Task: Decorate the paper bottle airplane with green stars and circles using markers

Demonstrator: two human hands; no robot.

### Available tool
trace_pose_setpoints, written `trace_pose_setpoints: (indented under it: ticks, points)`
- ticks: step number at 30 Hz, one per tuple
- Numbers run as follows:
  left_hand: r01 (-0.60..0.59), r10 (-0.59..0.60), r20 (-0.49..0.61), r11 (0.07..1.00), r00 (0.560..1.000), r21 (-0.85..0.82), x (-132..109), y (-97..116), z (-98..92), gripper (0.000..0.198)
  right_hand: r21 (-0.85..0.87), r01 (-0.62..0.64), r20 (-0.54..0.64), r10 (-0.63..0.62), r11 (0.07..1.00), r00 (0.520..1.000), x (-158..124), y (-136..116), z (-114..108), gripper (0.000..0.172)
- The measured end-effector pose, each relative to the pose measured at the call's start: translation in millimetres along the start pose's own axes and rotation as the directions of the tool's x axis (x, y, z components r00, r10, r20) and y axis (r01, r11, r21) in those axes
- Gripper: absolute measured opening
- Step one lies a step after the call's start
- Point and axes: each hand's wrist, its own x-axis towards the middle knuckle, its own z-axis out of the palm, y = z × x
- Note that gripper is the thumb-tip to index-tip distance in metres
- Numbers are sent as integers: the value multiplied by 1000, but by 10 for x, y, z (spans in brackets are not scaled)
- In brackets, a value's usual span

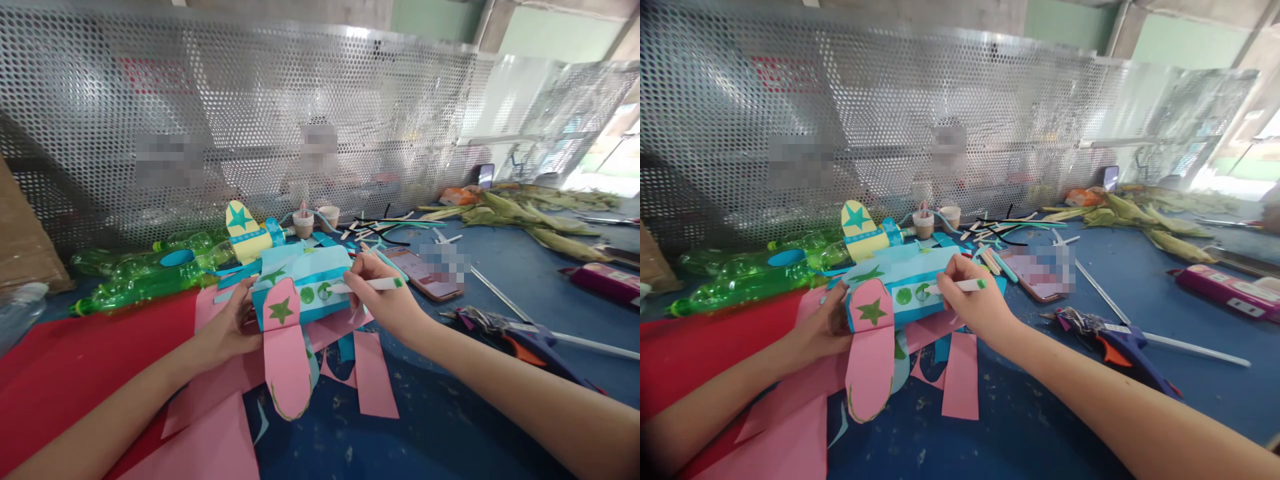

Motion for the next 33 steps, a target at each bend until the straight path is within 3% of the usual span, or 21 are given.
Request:
trace_pose_setpoints:
  ticks: [33]
  points:
    - [-41, 42, 10, 999, 999, -27, 13, -70, -15, 91, 5, -22, -2, 22, 1000, 1000, 6, -13, 12, 24]
